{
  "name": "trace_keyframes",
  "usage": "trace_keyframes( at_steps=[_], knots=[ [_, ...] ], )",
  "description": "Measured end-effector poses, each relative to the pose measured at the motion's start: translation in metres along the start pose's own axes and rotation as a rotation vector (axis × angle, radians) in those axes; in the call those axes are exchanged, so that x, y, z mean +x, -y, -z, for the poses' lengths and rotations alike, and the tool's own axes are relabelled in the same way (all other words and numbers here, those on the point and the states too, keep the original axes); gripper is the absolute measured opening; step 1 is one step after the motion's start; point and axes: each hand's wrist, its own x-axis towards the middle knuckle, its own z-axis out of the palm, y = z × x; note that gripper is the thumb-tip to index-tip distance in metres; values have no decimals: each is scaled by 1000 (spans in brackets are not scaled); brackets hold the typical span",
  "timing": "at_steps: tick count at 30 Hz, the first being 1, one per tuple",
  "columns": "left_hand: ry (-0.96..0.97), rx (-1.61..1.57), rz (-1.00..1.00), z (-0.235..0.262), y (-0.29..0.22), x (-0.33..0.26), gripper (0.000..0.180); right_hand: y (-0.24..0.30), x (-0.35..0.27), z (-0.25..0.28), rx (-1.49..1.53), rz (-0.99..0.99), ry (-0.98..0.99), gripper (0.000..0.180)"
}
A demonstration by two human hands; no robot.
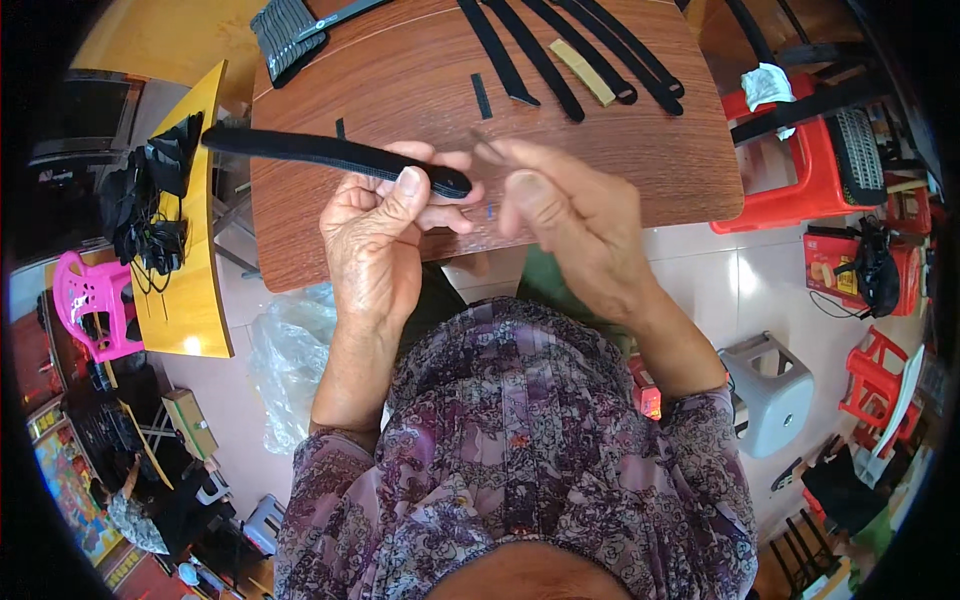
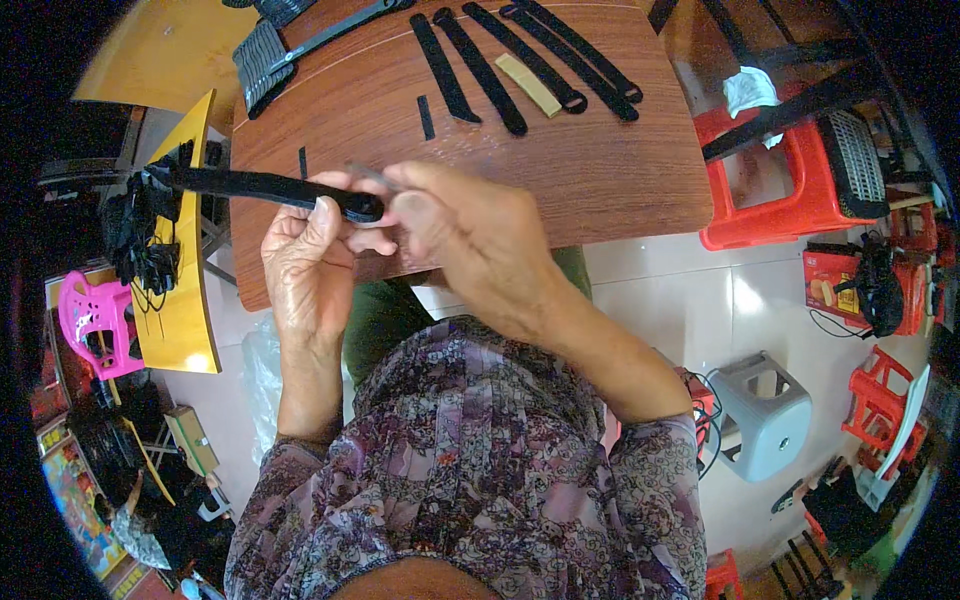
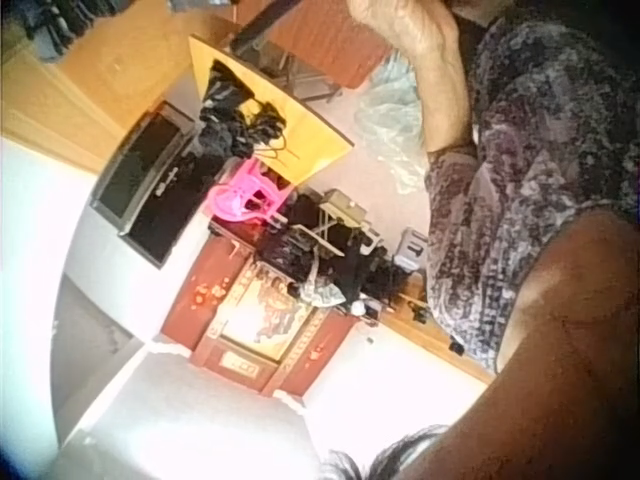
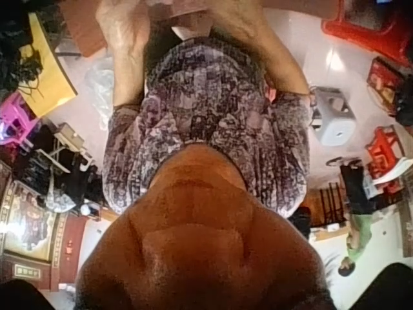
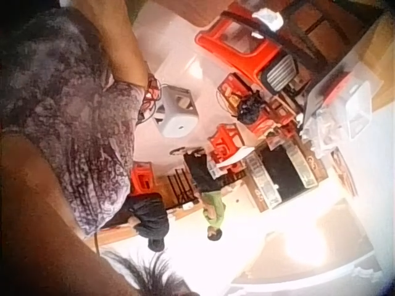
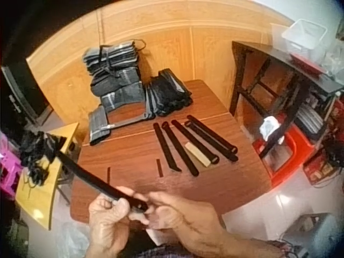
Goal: The recorder is seen assembling plastic hardware onto black velcro straps using a small metal tool.
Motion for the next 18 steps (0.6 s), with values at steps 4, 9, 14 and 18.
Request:
trace_keyframes(
  at_steps=[4, 9, 14, 18],
  knots=[
    [7, -4, 20, 2, -2, 2, 19, 1, -9, 8, -131, -49, -34, 31],
    [24, -5, 12, 6, 1, 3, 19, -2, -18, 3, -254, -59, 46, 31],
    [-5, 30, -44, 6, 3, 3, 18, -1, -12, -2, -291, 23, 39, 35],
    [-29, 16, -40, 6, 6, 3, 19, -1, -12, -2, -321, 3, 58, 35]
  ],
)
